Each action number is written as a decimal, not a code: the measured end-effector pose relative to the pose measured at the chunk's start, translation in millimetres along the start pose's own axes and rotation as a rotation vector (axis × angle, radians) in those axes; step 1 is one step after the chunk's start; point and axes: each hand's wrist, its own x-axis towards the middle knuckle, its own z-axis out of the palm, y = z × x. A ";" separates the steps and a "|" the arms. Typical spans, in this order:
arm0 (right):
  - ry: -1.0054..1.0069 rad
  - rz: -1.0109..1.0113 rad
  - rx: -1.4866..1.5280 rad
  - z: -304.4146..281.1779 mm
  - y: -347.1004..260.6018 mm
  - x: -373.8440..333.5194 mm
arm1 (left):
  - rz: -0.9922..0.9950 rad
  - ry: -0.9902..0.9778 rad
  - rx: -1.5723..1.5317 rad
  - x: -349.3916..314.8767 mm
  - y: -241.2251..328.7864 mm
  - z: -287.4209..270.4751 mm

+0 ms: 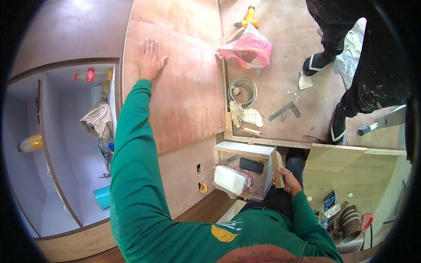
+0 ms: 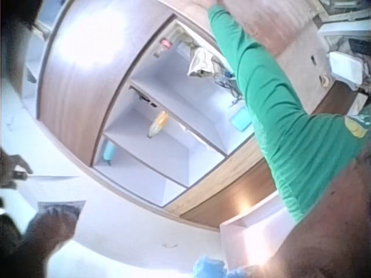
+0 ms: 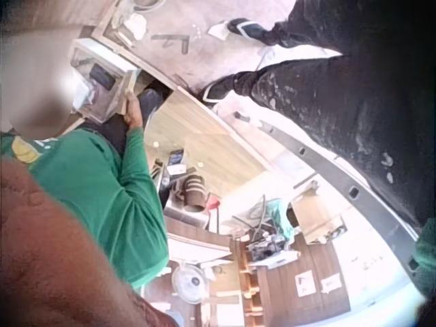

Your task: The person positions a large wooden panel against a wall structure and secures it using a hammer and nails. They then use a tape measure to check dimensions and continue hammering to ensure the panel is firmly attached. Finally, the person moves to a workbench and operates a table saw to cut a piece of wood.

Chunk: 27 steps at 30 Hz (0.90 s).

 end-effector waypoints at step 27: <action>0.095 -0.004 -0.259 15.7 9.4 -77.4 | -0.428 -0.460 -1.753 -495.6 270.7 -127.1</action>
